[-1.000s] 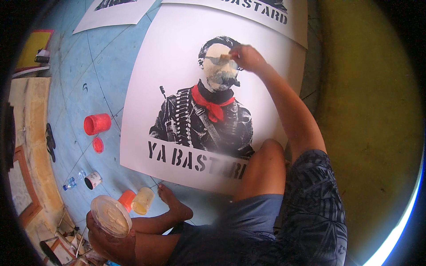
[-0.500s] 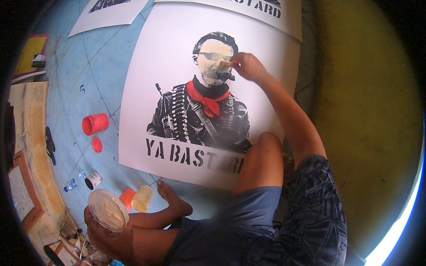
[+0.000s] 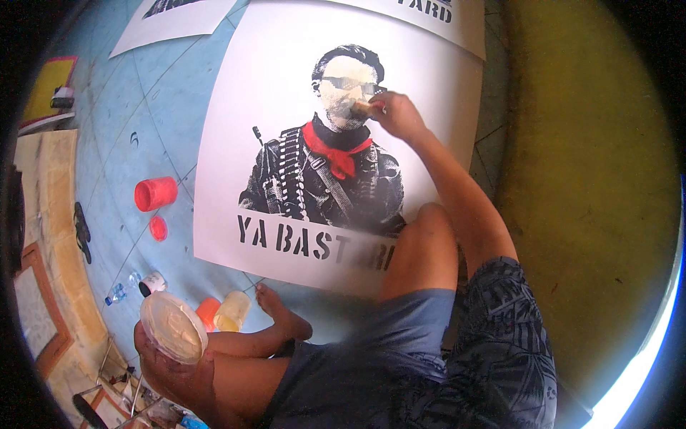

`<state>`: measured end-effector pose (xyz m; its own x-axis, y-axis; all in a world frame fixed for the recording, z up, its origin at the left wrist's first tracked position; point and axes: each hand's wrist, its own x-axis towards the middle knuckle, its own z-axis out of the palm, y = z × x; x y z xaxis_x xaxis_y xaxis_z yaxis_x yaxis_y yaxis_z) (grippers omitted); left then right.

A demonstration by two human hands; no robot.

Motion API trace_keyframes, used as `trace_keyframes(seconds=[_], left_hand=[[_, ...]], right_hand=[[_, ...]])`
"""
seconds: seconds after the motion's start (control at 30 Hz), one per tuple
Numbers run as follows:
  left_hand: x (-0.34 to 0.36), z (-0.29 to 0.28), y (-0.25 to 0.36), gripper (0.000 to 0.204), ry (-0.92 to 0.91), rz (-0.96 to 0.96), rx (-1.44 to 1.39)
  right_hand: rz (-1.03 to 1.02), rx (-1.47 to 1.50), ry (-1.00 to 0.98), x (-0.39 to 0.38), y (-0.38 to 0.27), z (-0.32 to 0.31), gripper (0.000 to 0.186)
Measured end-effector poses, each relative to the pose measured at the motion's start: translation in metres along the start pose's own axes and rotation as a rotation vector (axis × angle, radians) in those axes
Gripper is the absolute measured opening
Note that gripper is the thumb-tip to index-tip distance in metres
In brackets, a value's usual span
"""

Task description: The person sits on the floor and uses a paintbrush to apply white paint to the face area of a printed poster featuring a man in uniform. The person repeatedly dips the brush into a small container and continues painting the same region.

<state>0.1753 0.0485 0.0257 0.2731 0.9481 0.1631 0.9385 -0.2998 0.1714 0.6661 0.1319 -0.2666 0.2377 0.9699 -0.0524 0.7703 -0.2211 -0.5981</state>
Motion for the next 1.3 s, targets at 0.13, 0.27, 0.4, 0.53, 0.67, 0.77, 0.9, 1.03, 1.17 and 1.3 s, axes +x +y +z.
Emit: trace_keyframes(seconds=[0.13,0.27,0.4,0.53,0.67,0.77,0.9,1.03,1.17,1.3], left_hand=[[-0.001,0.000,0.000,0.094,0.041,-0.012,-0.022],[-0.005,-0.002,-0.004,0.096,0.037,-0.050,-0.042],[0.002,-0.001,0.006,0.100,0.029,-0.006,-0.106],[-0.011,0.008,-0.012,0.098,0.065,-0.093,-0.133],[-0.003,-0.008,0.007,0.094,-0.010,-0.030,-0.096],[-0.003,-0.008,0.008,0.092,-0.021,-0.025,-0.109],[0.005,-0.001,0.033,0.091,-0.016,-0.162,-0.006],[-0.007,0.002,0.013,0.091,-0.004,-0.089,-0.058],[-0.016,0.002,0.003,0.092,-0.003,-0.081,-0.078],[-0.018,0.004,-0.004,0.090,-0.017,-0.078,0.058]], right_hand=[[0.025,0.076,0.009,-0.013,-0.017,0.008,0.020],[0.156,0.308,0.093,-0.003,-0.027,0.001,0.023],[0.167,0.298,0.106,0.007,-0.011,0.017,0.023],[0.243,0.290,0.097,0.007,-0.005,0.031,0.022],[0.184,0.263,0.012,0.001,0.010,0.022,0.022],[0.068,0.141,0.007,0.011,0.016,0.008,0.022],[-0.039,0.182,-0.066,0.032,0.003,-0.003,0.023],[-0.049,0.206,-0.168,0.045,-0.005,0.002,0.023],[-0.102,0.038,-0.280,0.050,0.001,-0.003,0.020],[-0.141,-0.066,-0.333,0.056,0.016,-0.014,0.021]])
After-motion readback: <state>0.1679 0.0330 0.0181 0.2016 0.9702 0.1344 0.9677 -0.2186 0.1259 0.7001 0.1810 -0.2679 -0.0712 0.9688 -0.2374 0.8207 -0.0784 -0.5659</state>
